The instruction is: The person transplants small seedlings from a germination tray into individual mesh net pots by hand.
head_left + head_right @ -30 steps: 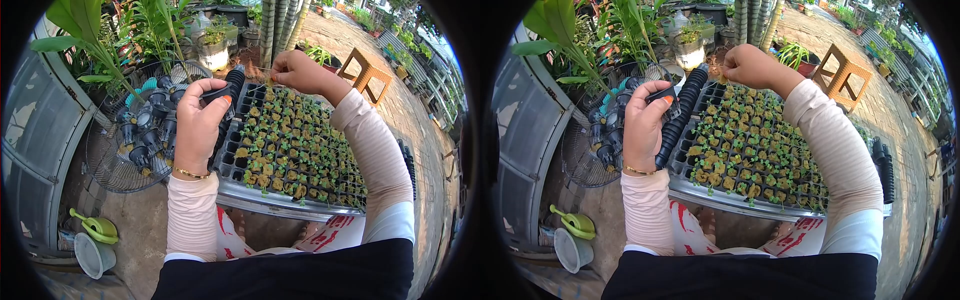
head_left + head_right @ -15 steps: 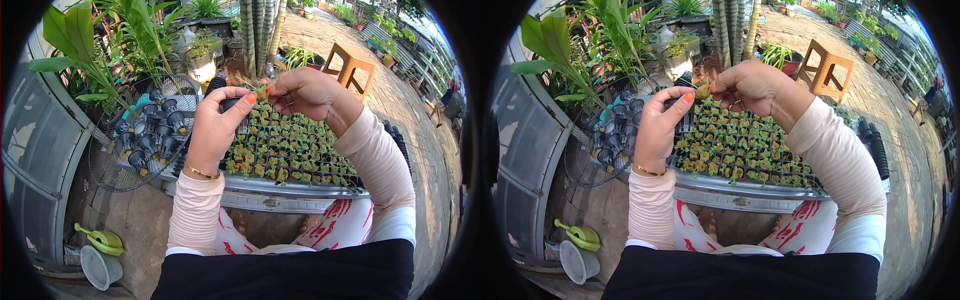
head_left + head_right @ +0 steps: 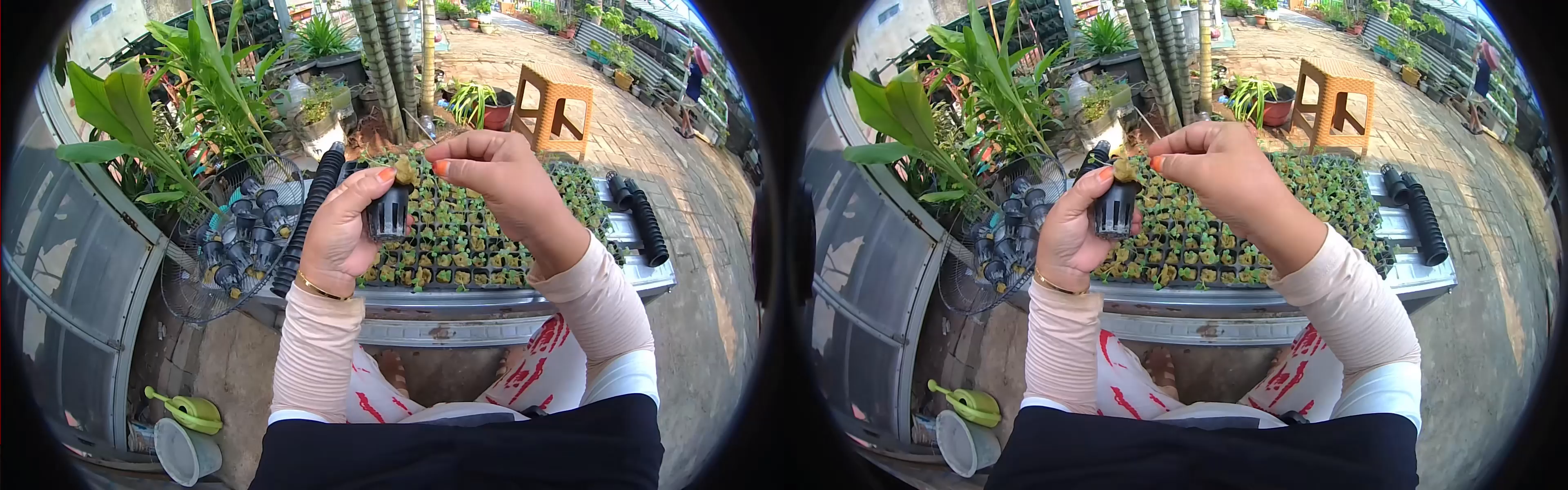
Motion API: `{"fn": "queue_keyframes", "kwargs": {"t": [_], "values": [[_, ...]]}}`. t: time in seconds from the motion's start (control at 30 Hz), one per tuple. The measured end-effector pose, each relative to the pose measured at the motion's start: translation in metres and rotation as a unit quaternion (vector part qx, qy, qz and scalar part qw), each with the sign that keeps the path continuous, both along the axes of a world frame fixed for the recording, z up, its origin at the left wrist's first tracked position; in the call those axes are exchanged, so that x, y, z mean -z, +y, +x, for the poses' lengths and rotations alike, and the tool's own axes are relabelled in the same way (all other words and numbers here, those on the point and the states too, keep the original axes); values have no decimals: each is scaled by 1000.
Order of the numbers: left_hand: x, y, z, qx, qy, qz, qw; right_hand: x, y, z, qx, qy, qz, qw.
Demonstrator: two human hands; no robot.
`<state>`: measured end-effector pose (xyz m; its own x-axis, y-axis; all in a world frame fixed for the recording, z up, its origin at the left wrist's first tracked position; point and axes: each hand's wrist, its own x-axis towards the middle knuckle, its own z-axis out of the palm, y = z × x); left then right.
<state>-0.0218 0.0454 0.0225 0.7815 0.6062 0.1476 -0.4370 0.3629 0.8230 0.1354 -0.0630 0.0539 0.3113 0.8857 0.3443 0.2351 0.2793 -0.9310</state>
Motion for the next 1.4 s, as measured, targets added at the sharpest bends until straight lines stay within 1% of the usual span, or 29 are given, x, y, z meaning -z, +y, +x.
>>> {"fn": "queue_keyframes", "kwargs": {"t": [0.03, 0.07, 0.1, 0.17, 0.2, 0.27, 0.33, 0.43, 0.47, 0.5, 0.53, 0.57, 0.63, 0.67, 0.7, 0.73, 0.77, 0.8, 0.83, 0.87, 0.9, 0.93, 0.97, 1.03, 1.07, 1.13, 1.2, 1.3, 1.4], "values": [[-2, -4, 4, 2, -7, 2, 1000, 6, -4, 0, 24, -7, 48, 999], [2, -2, 6, 7, 10, 30, 999, 14, -6, 1, 46, -38, 71, 996], [0, -7, 10, 9, 11, 32, 999, 16, -11, 1, 82, -136, 118, 980], [-2, -19, 18, -32, 18, 31, 999, 24, -16, -1, 130, -187, 200, 953], [0, -19, 22, -26, 13, 51, 998, 27, -17, -1, 134, -185, 202, 952], [0, -24, 29, -24, 17, 68, 997, 33, -20, 0, 138, -166, 244, 945], [2, -24, 35, -14, 13, 93, 996, 34, -22, 5, 138, -153, 246, 947], [-2, -32, 43, 9, 30, 96, 995, 37, -27, 14, 139, -140, 234, 952], [-2, -30, 45, 47, 28, 99, 994, 40, -27, 18, 130, -98, 225, 961], [-3, -32, 45, 49, 30, 100, 993, 42, -26, 21, 121, -55, 216, 967], [-6, -37, 43, 62, 27, 71, 995, 46, -25, 23, 101, 32, 202, 974], [-7, -40, 43, 75, 24, 42, 996, 46, -25, 24, 103, 33, 203, 973], [-7, -38, 43, 96, 21, 36, 994, 43, -28, 25, 71, 183, 188, 962], [-7, -36, 44, 127, 4, 14, 992, 38, -33, 25, 57, 208, 186, 958], [-5, -33, 44, 157, -13, -8, 987, 39, -34, 29, 59, 209, 186, 958], [1, -30, 44, 127, -19, -33, 991, 40, -36, 33, 117, 113, 210, 964], [3, -29, 45, 125, -19, -34, 991, 42, -37, 38, 173, 16, 232, 957], [4, -27, 46, 132, -62, -86, 985, 40, -39, 38, 200, -28, 264, 943], [5, -25, 46, 138, -105, -138, 975, 39, -41, 38, 196, -27, 264, 944], [10, -17, 46, 160, -132, -145, 968, 38, -42, 37, 241, -104, 303, 916], [11, -15, 46, 156, -132, -144, 968, 36, -44, 35, 284, -180, 339, 878], [11, -13, 46, 139, -137, -165, 967, 34, -47, 32, 307, -223, 343, 859], [12, -12, 47, 123, -142, -186, 965, 33, -49, 30, 306, -222, 344, 860], [13, -8, 47, 122, -148, -201, 961, 33, -52, 29, 339, -349, 339, 805], [13, -9, 46, 126, -166, -204, 957, 34, -50, 27, 345, -371, 351, 787], [9, -12, 45, 129, -181, -208, 952, 36, -48, 25, 342, -394, 349, 779], [3, -18, 45, 66, -132, -178, 973, 39, -44, 25, 341, -420, 353, 764], [2, -21, 44, 40, -126, -173, 976, 41, -43, 24, 338, -423, 352, 764], [5, -18, 43, 42, -125, -167, 977, 40, -43, 23, 335, -428, 349, 763]]}}
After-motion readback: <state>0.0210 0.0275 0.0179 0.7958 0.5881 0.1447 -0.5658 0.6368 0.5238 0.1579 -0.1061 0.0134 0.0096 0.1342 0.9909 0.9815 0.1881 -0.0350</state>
